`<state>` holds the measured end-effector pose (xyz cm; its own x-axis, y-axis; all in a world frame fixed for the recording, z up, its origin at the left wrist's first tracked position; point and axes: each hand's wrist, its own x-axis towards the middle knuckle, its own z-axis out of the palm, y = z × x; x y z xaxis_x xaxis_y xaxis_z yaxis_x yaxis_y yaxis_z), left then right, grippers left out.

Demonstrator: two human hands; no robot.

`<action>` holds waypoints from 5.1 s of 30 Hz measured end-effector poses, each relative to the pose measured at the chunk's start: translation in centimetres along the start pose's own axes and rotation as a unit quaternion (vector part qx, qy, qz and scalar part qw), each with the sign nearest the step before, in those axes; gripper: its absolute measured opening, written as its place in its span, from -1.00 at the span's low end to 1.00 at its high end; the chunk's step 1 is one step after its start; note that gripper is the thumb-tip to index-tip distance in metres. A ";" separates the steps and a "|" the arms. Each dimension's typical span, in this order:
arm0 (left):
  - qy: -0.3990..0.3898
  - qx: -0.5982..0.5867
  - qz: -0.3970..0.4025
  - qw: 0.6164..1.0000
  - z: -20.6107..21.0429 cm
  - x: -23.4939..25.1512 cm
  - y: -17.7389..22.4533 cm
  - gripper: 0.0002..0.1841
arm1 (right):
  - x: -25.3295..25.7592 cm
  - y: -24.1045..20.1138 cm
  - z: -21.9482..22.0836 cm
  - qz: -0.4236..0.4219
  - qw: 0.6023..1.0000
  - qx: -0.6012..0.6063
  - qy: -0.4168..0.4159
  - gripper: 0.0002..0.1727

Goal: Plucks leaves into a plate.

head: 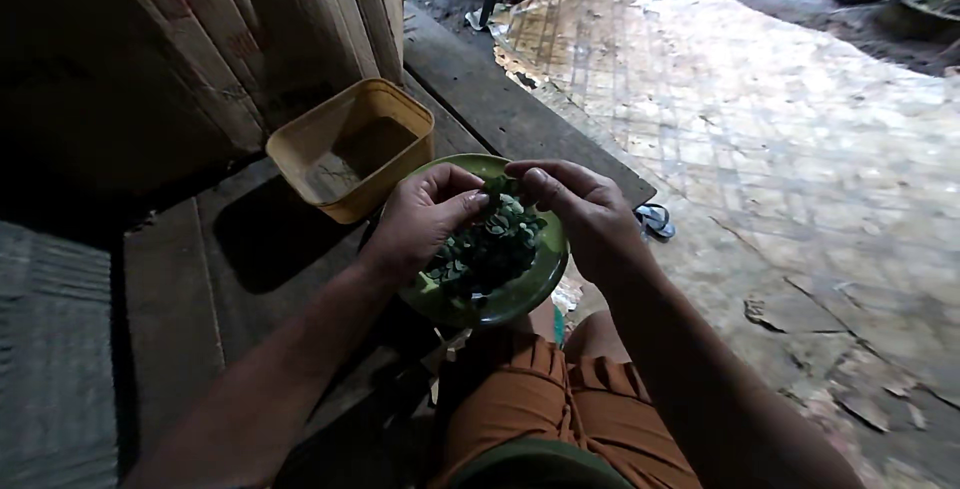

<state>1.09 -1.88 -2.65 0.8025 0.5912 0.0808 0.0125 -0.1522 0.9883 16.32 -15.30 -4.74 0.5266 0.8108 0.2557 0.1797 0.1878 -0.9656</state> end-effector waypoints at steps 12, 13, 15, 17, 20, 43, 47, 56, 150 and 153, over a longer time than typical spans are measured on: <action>-0.048 0.046 0.019 0.998 -0.8 0.1 0.0 -0.89 | 0.5 -0.5 0.0 -0.063 0.986 -0.148 -0.046 -0.90; -0.060 0.032 0.012 0.998 -0.7 0.0 0.0 -0.83 | 0.4 -0.5 0.1 -0.059 0.988 -0.137 -0.043 -0.89; -0.075 0.008 0.002 0.997 -0.3 -0.1 0.1 -0.69 | 0.4 -0.2 0.3 -0.052 0.991 -0.114 -0.039 -0.89; -0.067 -0.001 -0.002 0.998 0.1 -0.2 -0.1 -0.67 | 0.4 0.4 0.2 -0.047 0.995 -0.077 -0.045 -0.88; -0.039 -0.023 0.008 0.999 0.4 -0.3 -0.7 -0.84 | 0.5 1.0 0.2 -0.040 0.997 -0.031 -0.060 -0.88; -0.046 0.189 0.084 0.977 -1.6 0.1 0.1 -0.76 | 0.4 0.3 -2.1 -0.038 0.993 -0.106 -0.029 -0.88; -0.043 0.268 0.186 0.944 -1.1 -0.1 -0.7 -0.66 | 0.5 -0.3 -1.2 -0.057 0.986 -0.145 -0.054 -0.91; 0.011 0.340 0.227 0.912 -1.1 -0.1 -1.2 -0.88 | 0.7 -0.5 -0.1 -0.048 0.985 -0.146 -0.081 -0.85; -0.062 0.214 0.153 0.963 -0.6 -0.4 -0.6 -0.66 | -1.1 1.2 -0.7 -0.100 0.972 -0.208 0.037 -0.84; -0.033 0.245 0.198 0.948 -0.1 -0.6 -1.0 -0.86 | -1.1 1.2 -0.1 -0.113 0.974 -0.196 0.022 -0.86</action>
<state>0.54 -2.02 -3.65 0.8372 0.3626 0.4094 -0.0351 -0.7115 0.7018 15.99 -16.02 -6.14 0.4707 0.7471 0.4694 0.5934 0.1256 -0.7951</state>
